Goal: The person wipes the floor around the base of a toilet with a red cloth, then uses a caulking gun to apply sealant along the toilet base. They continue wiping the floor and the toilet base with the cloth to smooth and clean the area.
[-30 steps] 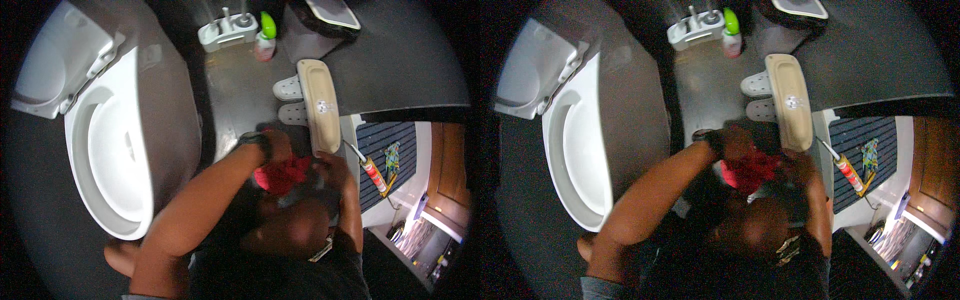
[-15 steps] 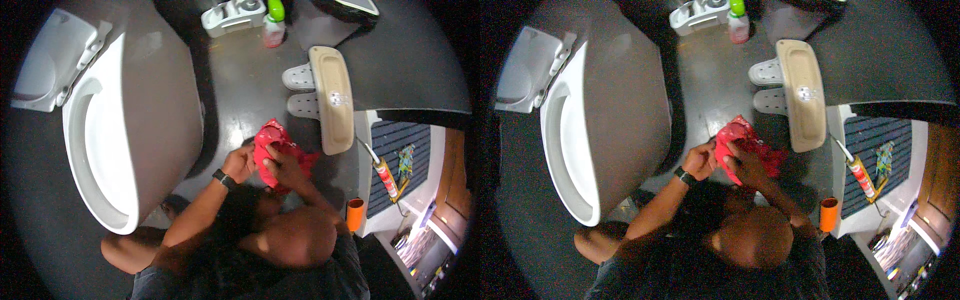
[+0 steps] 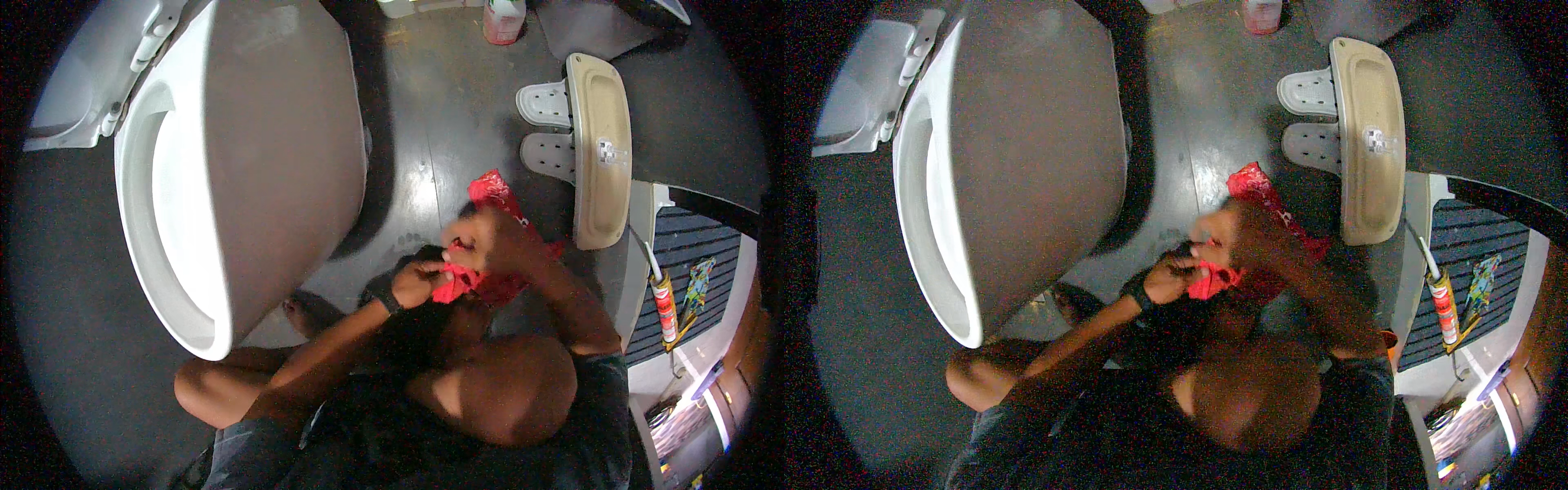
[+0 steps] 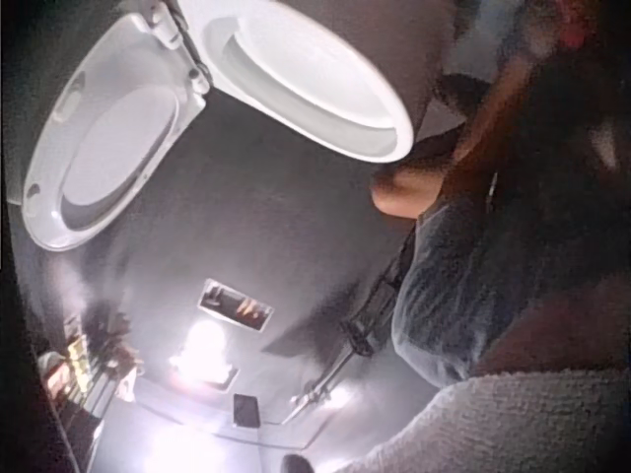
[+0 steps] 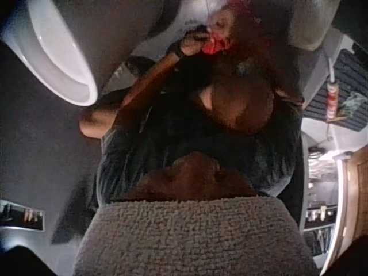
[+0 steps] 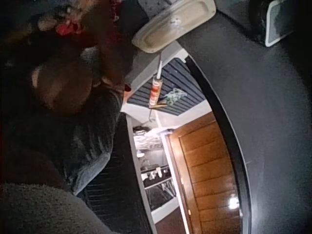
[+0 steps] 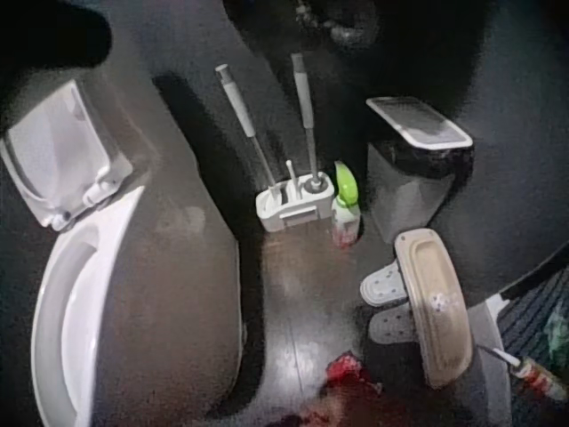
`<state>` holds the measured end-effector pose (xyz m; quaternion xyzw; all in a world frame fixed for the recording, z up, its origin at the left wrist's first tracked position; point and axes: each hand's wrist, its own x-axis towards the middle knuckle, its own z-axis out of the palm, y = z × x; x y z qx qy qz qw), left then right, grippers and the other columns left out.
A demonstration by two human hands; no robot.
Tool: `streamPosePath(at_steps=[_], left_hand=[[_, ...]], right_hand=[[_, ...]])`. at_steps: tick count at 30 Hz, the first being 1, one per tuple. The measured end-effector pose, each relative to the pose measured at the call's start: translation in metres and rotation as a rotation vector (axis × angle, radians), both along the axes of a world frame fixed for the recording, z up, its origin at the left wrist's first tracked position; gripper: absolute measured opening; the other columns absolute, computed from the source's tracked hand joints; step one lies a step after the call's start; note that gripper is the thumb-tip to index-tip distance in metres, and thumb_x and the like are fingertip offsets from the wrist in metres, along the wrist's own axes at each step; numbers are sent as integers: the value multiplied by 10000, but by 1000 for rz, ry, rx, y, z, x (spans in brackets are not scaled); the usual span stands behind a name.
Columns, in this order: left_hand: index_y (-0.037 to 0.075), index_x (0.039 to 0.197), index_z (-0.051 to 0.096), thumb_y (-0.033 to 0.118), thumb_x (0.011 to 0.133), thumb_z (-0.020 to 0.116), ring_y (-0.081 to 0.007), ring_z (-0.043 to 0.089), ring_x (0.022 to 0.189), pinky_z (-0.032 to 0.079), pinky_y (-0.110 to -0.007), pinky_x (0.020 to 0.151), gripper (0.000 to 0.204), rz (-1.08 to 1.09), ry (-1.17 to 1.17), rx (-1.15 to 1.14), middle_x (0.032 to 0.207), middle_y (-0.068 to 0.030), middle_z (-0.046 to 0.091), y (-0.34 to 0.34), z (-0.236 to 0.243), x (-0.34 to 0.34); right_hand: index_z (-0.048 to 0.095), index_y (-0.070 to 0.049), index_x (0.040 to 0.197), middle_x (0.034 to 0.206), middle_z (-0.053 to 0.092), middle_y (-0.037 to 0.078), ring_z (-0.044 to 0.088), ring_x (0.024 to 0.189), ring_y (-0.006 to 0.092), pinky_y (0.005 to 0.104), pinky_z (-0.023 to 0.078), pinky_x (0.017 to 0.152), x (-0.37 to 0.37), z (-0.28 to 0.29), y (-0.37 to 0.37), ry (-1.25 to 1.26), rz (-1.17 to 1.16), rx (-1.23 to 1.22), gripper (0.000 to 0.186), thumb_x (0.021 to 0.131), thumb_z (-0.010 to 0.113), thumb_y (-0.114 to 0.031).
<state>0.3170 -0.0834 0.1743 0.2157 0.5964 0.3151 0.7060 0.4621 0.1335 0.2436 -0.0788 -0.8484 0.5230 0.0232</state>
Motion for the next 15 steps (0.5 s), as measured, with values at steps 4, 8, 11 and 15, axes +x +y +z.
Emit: streamPosePath(at_steps=[4,8,11,15], left_hand=[[59,1270,673,219,1012,635,-123,606,1101,457,-312,1016,306,15,206,108,1197,-18,712,-29,-5,-3],[72,1286,663,195,1017,625,-103,589,1083,454,-286,988,298,74,299,112,1188,-4,701,-38,-9,-15],[70,1283,660,197,1028,607,-94,580,1076,449,-277,980,290,16,320,32,1176,7,695,-36,-7,-22],[52,1286,649,215,1045,578,-100,571,1098,437,-286,1000,299,203,62,55,1197,6,686,-37,-7,-15]], right_hand=[[465,31,1443,855,698,236,686,769,396,482,526,728,-95,-17,20,34,-166,70,713,810,702,-196],[354,49,1497,1135,669,300,659,1051,442,491,523,922,-176,-44,22,-119,-270,35,802,801,689,-168],[280,48,1525,1204,650,304,641,1114,441,482,526,946,-215,-58,30,-219,-262,-7,881,792,708,-189],[204,42,1545,1202,650,304,644,1107,439,480,536,927,-238,-68,50,-358,-154,67,985,769,745,-229]])
